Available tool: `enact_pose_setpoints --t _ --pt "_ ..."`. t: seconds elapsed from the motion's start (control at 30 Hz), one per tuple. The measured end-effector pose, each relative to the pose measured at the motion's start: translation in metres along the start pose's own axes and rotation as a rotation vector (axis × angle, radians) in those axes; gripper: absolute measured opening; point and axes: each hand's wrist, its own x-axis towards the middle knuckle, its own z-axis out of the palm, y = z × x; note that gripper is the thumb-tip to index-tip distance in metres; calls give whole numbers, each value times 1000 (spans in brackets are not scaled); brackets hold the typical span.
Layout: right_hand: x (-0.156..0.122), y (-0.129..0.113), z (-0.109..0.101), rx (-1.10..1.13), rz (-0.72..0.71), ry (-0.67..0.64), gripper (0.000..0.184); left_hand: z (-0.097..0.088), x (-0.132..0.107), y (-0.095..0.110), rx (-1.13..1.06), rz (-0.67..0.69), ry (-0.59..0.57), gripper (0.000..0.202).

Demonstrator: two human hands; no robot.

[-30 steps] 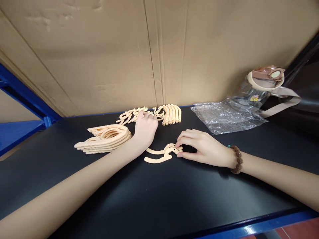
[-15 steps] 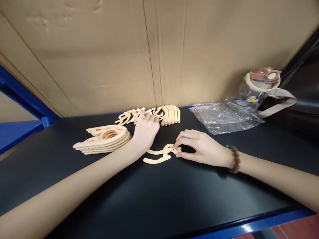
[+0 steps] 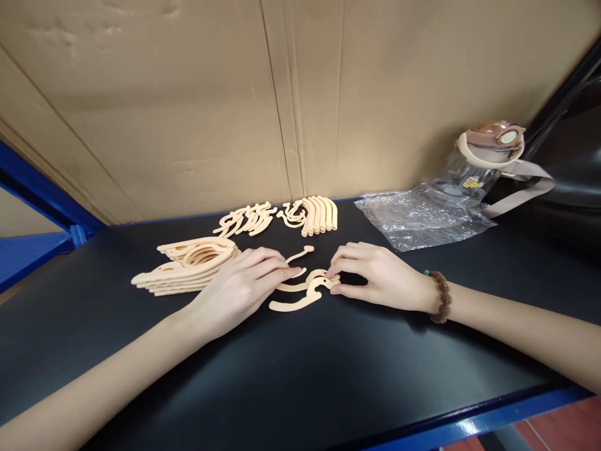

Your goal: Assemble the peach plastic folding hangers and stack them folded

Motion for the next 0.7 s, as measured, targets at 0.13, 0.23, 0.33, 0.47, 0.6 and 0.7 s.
enact_pose_setpoints --t 0.13,0.23,0.33,0.47,0.6,0.7 --pt "1 0 0 -3 -10 3 17 6 -4 -4 -146 -60 -19 27" --pt "1 -1 2 -8 -4 13 17 11 -5 -5 -261 -141 5 26" --pt "0 -2 3 -9 12 26 18 13 -8 -4 -338 -212 36 25" --pt "-1 -3 3 -24 15 28 17 12 -9 -2 -369 -235 22 26" --pt "0 -4 2 -37 18 41 16 9 -6 0 -309 -256 4 27" --pt "0 -4 1 -53 21 46 18 7 -6 2 -242 -273 9 26"
